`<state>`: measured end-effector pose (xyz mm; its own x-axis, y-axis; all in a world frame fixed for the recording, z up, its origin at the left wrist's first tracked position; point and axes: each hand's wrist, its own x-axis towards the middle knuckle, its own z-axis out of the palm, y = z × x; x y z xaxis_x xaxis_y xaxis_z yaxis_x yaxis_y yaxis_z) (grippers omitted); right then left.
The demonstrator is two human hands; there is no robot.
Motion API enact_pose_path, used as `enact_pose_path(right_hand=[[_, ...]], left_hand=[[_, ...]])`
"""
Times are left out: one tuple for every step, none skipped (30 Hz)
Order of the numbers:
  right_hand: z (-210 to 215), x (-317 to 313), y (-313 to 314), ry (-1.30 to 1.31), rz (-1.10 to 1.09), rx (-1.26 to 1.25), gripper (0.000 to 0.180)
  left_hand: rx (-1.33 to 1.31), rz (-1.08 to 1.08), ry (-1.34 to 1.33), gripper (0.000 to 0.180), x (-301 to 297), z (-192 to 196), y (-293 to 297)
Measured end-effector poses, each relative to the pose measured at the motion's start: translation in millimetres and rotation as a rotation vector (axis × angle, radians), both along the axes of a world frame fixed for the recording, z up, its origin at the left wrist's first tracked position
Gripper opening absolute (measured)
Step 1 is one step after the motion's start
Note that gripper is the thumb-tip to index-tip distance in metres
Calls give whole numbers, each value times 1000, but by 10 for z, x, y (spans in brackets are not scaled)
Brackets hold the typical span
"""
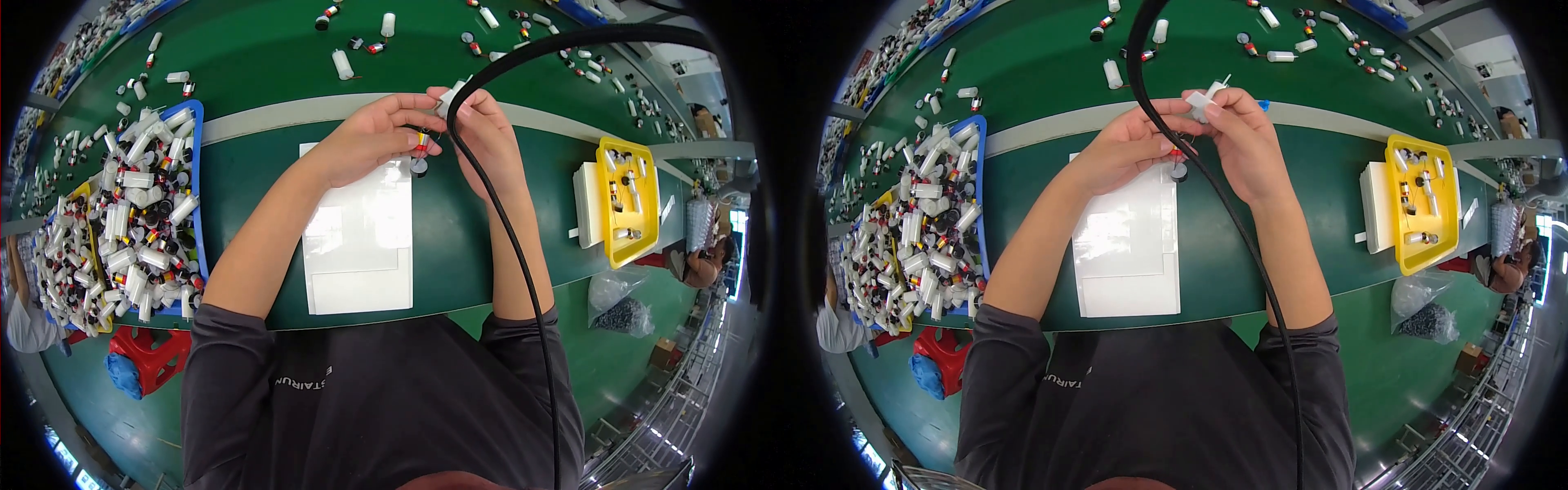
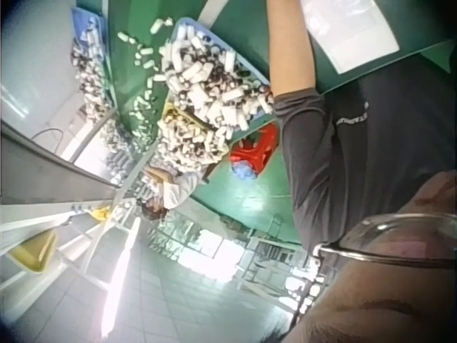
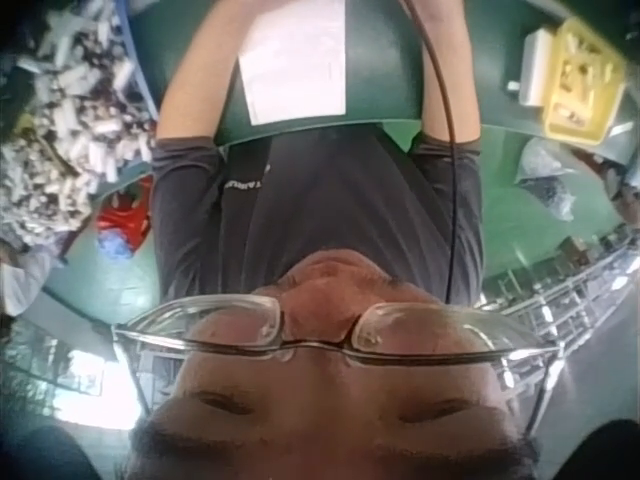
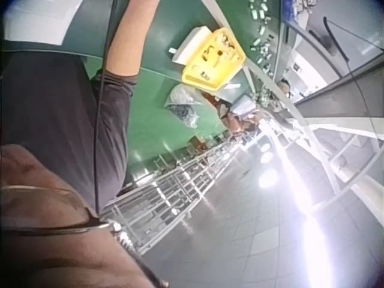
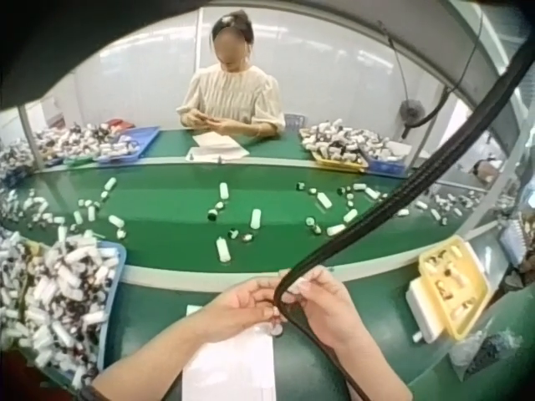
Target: The person assembles small plastic components by hand, picking them from parts bins and placing them into a white fixture on a conveyor belt.
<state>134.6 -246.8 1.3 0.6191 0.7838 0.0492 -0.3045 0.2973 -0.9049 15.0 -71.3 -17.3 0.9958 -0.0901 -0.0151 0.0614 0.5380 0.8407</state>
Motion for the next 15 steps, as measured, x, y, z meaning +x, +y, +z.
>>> enact_pose_path(right_hand=[[15, -28, 19, -100, -57, -52, 14], [38, -72, 42, -95, -60, -51, 14], [79, -135, 67, -190, -77, -75, 10], [106, -175, 73, -287, -96, -100, 8], [70, -156, 80, -376, -91, -172, 8], [87, -178, 75, -373, -96, -173, 8], [121, -203, 82, -372, -76, -203, 8], [139, -218, 85, -371, -56, -232, 7], [105, -200, 84, -392, -33, -206, 7], [120, -210, 85, -392, -33, -206, 7], [150, -229, 89, -288, -7, -151, 6], [165, -242, 96, -184, 18, -96, 6], [157, -248, 103, -185, 19, -96, 6], [138, -252, 110, -212, 22, -109, 5], [120, -258, 114, -239, 24, -121, 5]], left_hand=[[1, -3, 5, 48, -3, 12, -14], [-6, 11, 44, 49, -5, 24, -38], [-14, 25, 83, 49, -7, 29, -52], [-13, 19, 86, 49, -4, 34, -42], [27, -22, 66, 47, 1, 35, -16], [67, -63, 45, 45, 3, 34, -6], [68, -65, 47, 45, 3, 30, -10], [49, -64, 83, 44, 0, 25, -15], [30, -63, 120, 43, -4, 23, -19], [30, -63, 120, 43, -9, 39, -23], [-20, -72, 110, 42, -15, 69, -27], [-70, -81, 100, 41, -20, 85, -27], [-71, -80, 99, 41, -20, 79, -20], [-61, -83, 109, 43, -16, 65, -6], [-51, -85, 119, 44, -16, 51, 2]])
